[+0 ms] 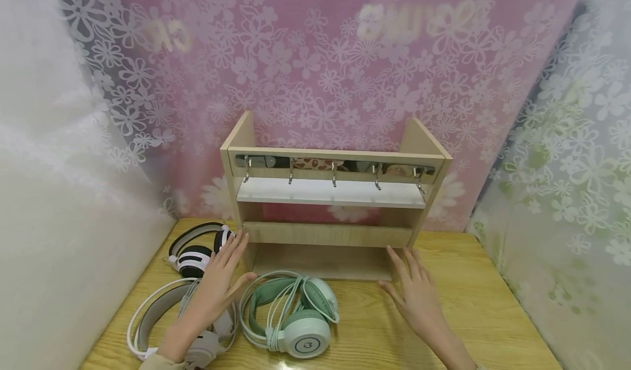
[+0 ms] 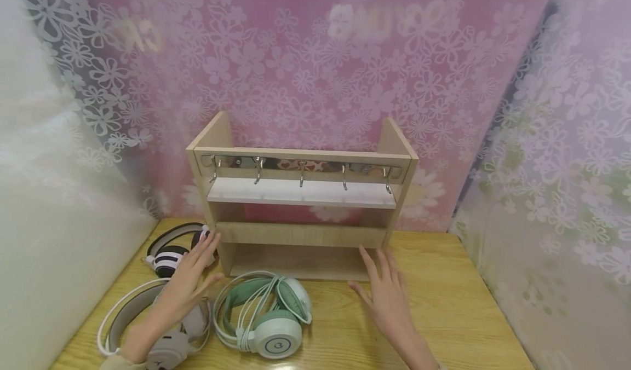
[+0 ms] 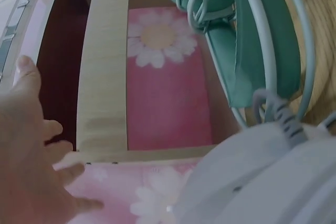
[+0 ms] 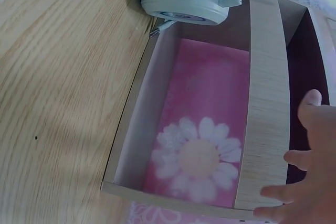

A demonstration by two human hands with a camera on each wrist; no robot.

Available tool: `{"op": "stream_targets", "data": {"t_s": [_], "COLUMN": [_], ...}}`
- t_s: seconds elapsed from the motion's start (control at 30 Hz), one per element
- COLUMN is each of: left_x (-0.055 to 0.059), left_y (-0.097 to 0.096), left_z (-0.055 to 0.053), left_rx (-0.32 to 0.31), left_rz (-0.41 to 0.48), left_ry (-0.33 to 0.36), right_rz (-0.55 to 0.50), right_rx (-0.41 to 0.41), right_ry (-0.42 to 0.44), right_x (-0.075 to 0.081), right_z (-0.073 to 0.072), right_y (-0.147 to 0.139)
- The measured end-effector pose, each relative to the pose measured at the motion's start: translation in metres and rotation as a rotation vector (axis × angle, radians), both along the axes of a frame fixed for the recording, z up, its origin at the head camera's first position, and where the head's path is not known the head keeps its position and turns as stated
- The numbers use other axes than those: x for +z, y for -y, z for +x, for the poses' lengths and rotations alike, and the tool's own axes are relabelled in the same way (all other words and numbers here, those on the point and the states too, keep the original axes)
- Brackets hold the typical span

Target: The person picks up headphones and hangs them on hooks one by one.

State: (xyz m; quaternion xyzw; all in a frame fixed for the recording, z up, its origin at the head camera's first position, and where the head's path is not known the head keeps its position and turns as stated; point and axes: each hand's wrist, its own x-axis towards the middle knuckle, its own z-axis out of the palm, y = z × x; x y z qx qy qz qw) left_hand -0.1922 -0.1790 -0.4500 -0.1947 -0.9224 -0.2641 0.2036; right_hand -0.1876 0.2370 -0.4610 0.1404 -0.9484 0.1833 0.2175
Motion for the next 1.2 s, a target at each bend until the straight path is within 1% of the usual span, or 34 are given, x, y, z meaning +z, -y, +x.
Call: {"op": "stream_targets", "data": {"t_s": [0.07, 0.13, 0.23, 0.37, 0.47, 0.57, 0.63, 0.7, 0.83, 1.0, 1.13, 1.2], "left_x": [0.004, 0.008, 0.014, 0.023, 0.031, 0.040, 0.047, 0.054, 0.068, 0.087, 0.104, 0.113], "left_y": [0.003, 0.005, 0.008, 0.010, 0.009, 0.009, 0.010, 0.010, 0.012, 0.014, 0.016, 0.016], "left_z": [0.000, 0.000, 0.000, -0.001, -0.005, -0.010, -0.014, -0.017, -0.019, -0.020, -0.023, -0.025], "left_rx": [-0.029, -0.052, -0.061, -0.077, -0.098, -0.109, -0.119, -0.137, -0.148, -0.133, -0.127, -0.127], "left_rz": [0.026, 0.046, 0.054, 0.054, 0.051, 0.043, 0.037, 0.033, 0.020, 0.038, 0.063, 0.072], "left_ry": [-0.010, -0.026, -0.053, -0.104, -0.150, -0.211, -0.266, -0.330, -0.416, -0.452, -0.510, -0.527], "right_rz": [-0.029, -0.069, -0.130, -0.199, -0.238, -0.286, -0.305, -0.324, -0.335, -0.340, -0.315, -0.309], "right_rx": [0.030, 0.060, 0.105, 0.136, 0.143, 0.168, 0.188, 0.216, 0.258, 0.308, 0.356, 0.388], "right_ry": [-0.034, -0.042, -0.044, -0.038, 0.013, 0.119, 0.183, 0.226, 0.252, 0.282, 0.307, 0.320], "right_x": [0.003, 0.004, 0.006, 0.007, 0.009, 0.010, 0.009, 0.008, 0.006, 0.007, 0.005, 0.004], "right_z": [-0.002, -0.004, -0.010, -0.018, -0.025, -0.033, -0.038, -0.042, -0.048, -0.056, -0.063, -0.067], "right_y": [0.001, 0.003, 0.006, 0.011, 0.015, 0.021, 0.025, 0.030, 0.039, 0.053, 0.064, 0.068]}}
